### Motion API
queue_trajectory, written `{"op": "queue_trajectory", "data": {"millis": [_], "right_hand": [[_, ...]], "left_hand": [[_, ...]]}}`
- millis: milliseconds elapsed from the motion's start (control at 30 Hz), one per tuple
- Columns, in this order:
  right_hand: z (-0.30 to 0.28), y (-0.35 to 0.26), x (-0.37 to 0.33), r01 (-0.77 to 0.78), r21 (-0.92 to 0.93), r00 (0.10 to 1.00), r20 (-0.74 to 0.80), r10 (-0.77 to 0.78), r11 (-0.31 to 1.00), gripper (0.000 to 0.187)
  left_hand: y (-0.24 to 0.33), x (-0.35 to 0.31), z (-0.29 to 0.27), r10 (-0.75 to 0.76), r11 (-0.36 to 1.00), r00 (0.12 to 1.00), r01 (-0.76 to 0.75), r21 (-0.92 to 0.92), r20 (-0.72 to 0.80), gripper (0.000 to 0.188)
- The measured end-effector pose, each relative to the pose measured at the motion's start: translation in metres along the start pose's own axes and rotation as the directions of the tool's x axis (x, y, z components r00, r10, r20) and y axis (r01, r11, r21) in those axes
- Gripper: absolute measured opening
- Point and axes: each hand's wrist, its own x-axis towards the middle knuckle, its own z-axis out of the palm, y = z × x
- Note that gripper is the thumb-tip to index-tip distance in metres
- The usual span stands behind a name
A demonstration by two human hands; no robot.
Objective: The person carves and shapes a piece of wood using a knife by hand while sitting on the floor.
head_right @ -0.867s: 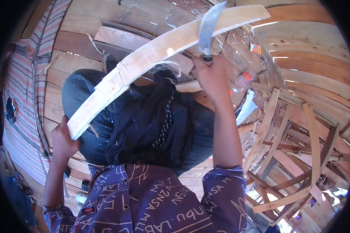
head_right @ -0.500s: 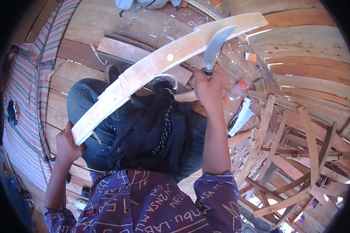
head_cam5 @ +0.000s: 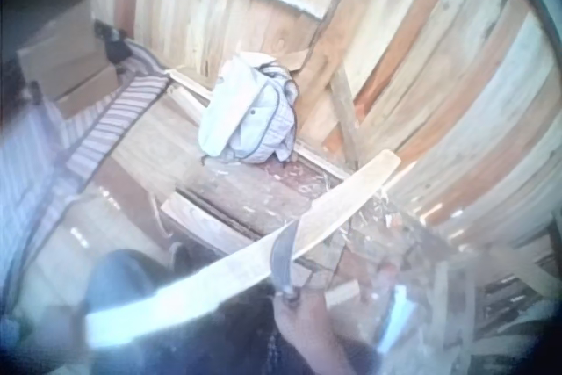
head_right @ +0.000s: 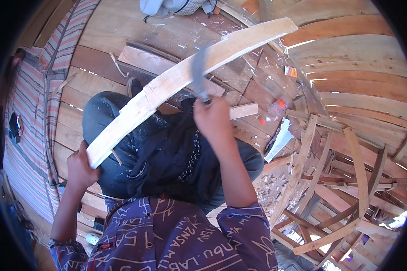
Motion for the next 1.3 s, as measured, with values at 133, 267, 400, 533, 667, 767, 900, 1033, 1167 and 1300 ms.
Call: {"op": "queue_trajectory", "data": {"millis": [133, 267, 400, 533, 667, 767, 900, 1033, 1167, 1300], "right_hand": [[0.03, -0.01, -0.044, 0.096, -0.112, 0.961, 0.269, -0.062, 0.989, 0.021], [0.025, -0.007, -0.036, 0.027, 0.008, 0.981, 0.191, -0.028, 1.0, 0.02], [-0.005, -0.004, -0.017, -0.05, 0.123, 0.999, 0.009, 0.049, 0.991, 0.022], [-0.004, 0.008, -0.021, -0.098, 0.268, 0.994, -0.013, 0.105, 0.958, 0.026], [0.009, 0.021, -0.041, -0.154, 0.336, 0.988, 0.039, 0.15, 0.929, 0.03], [0.016, 0.033, -0.053, -0.16, 0.356, 0.987, 0.08, 0.14, 0.921, 0.032], [0.013, 0.036, -0.066, -0.195, 0.341, 0.98, 0.095, 0.173, 0.919, 0.03], [0.007, 0.041, -0.07, -0.197, 0.381, 0.98, 0.078, 0.181, 0.903, 0.029], [0.001, 0.046, -0.072, -0.192, 0.378, 0.981, 0.056, 0.184, 0.906, 0.029], [-0.005, 0.044, -0.066, -0.124, 0.335, 0.992, 0.017, 0.125, 0.934, 0.026]], "left_hand": [[-0.007, 0.0, 0.005, 0.011, 0.999, 1.0, -0.011, 0.044, -0.001, 0.037], [-0.007, -0.002, 0.006, -0.026, 0.999, 1.0, 0.026, 0.046, 0.001, 0.041], [-0.011, -0.001, 0.003, 0.043, 0.999, 0.999, -0.043, -0.004, 0.009, 0.046], [-0.016, -0.001, -0.01, 0.171, 0.984, 0.985, -0.169, -0.055, 0.037, 0.054], [-0.018, -0.003, -0.022, 0.129, 0.96, 0.976, -0.08, -0.268, 0.174, 0.055], [-0.008, 0.003, -0.033, 0.039, 0.912, 0.945, 0.099, -0.398, 0.324, 0.064], [-0.015, 0.002, -0.038, 0.029, 0.802, 0.875, 0.268, -0.534, 0.483, 0.047], [-0.01, 0.004, -0.05, -0.052, 0.633, 0.689, 0.583, -0.51, 0.722, 0.03], [0.01, -0.006, -0.054, -0.06, 0.806, 0.827, 0.37, -0.461, 0.559, 0.023], [0.034, -0.026, -0.055, -0.082, 0.957, 0.967, 0.145, -0.253, 0.243, 0.022]]}}
